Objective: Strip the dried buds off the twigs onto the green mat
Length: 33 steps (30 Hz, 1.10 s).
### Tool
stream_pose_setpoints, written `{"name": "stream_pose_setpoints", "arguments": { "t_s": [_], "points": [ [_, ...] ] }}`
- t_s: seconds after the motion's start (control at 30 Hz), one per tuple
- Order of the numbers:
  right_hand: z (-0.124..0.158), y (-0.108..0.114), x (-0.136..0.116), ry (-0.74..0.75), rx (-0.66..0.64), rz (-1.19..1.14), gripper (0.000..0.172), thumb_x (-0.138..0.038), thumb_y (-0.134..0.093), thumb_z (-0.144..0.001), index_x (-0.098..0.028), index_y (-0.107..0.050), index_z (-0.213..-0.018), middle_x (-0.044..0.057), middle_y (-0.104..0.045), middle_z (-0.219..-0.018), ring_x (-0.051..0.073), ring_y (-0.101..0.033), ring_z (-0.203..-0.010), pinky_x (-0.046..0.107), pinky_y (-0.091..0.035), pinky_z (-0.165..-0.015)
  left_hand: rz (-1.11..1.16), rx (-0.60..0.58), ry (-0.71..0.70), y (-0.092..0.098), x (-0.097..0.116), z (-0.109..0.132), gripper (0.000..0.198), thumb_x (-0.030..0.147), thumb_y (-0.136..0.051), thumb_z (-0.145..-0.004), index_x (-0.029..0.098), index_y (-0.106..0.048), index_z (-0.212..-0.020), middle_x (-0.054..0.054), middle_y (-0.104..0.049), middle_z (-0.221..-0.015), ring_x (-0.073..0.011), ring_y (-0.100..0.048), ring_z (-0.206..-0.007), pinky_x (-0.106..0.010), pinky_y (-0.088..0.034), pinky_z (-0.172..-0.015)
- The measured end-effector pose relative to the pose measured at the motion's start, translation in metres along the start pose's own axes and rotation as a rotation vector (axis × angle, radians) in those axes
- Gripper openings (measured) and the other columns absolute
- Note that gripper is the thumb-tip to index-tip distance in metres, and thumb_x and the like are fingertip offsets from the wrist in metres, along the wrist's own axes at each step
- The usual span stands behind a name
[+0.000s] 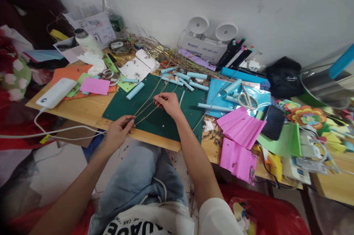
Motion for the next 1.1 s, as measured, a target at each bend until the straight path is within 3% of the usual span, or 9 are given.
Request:
{"name": "stream_pose_setpoints", "arguments": {
  "t_s": [0.23, 0.43, 0.6, 0.8, 1.0, 1.1],
  "points": [
    [0.002, -0.003, 0.003, -0.082, -0.079, -0.181, 0.038, -0.051, -0.079, -0.067, -0.016, -0.071, -0.076, 0.001, -0.067, -0.062, 0.009, -0.058, -0.048, 0.019, -0.044, -0.044, -0.039, 0.003, -0.009, 0.0, -0.001, 0.0, 0.032, 0.041, -0.057, -0.086, 0.017, -0.067, -0.104, -0.002, -0.066, -0.072, -0.0116, -0.055, -0.056, -0.023, -0.044, -0.057],
    [0.003, -0.007, -0.003, 0.057, -0.094, 0.055, 0.036, -0.052, -0.074, -0.073, -0.017, -0.071, -0.072, 0.001, -0.065, -0.06, 0.011, -0.059, -0.049, 0.023, -0.05, -0.049, -0.009, -0.014, 0.002, -0.001, 0.002, 0.002, 0.031, 0.041, -0.058, -0.085, 0.017, -0.067, -0.102, -0.001, -0.065, -0.069, -0.0118, -0.054, -0.054, -0.024, -0.044, -0.057],
    [0.005, -0.012, -0.005, 0.259, -0.067, 0.334, 0.023, -0.036, -0.06, -0.087, -0.019, -0.072, -0.076, 0.001, -0.066, -0.065, 0.012, -0.06, -0.053, 0.025, -0.049, -0.055, -0.005, -0.011, 0.017, -0.001, 0.004, 0.001, 0.029, 0.04, -0.059, -0.083, 0.017, -0.067, -0.099, -0.001, -0.065, -0.067, -0.0125, -0.055, -0.055, -0.024, -0.043, -0.057],
    [0.007, -0.018, -0.012, 0.421, -0.083, 0.53, 0.021, -0.025, -0.053, -0.089, -0.022, -0.073, -0.081, 0.002, -0.067, -0.071, 0.015, -0.062, -0.069, 0.029, -0.049, -0.074, -0.03, -0.038, -0.005, -0.003, 0.0, -0.001, 0.03, 0.04, -0.055, -0.086, 0.017, -0.065, -0.102, -0.001, -0.066, -0.072, -0.0119, -0.056, -0.056, -0.024, -0.045, -0.059],
    [0.007, 0.01, -0.028, 0.473, 0.181, 0.609, 0.032, -0.038, -0.046, -0.096, -0.022, -0.074, -0.099, 0.009, -0.07, -0.095, 0.02, -0.063, -0.087, 0.033, -0.049, -0.083, -0.018, -0.028, -0.003, -0.002, 0.002, -0.001, 0.029, 0.041, -0.057, -0.085, 0.017, -0.066, -0.101, -0.001, -0.065, -0.069, -0.012, -0.055, -0.056, -0.024, -0.044, -0.058],
    [0.005, 0.022, -0.03, 0.478, 0.233, 0.646, 0.028, -0.039, -0.052, -0.093, -0.023, -0.075, -0.095, 0.008, -0.071, -0.094, 0.02, -0.064, -0.086, 0.033, -0.05, -0.083, 0.001, -0.013, 0.015, -0.002, 0.002, -0.001, 0.029, 0.041, -0.058, -0.084, 0.017, -0.066, -0.099, 0.0, -0.065, -0.068, -0.012, -0.055, -0.055, -0.024, -0.044, -0.058]
  ]
}}
Point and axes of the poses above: each hand's wrist, its own z-axis away from the middle knuckle, its own y-axis out of the back of the hand, x = y × z, the point moved 7 cm from there along -z, towards the middle knuckle
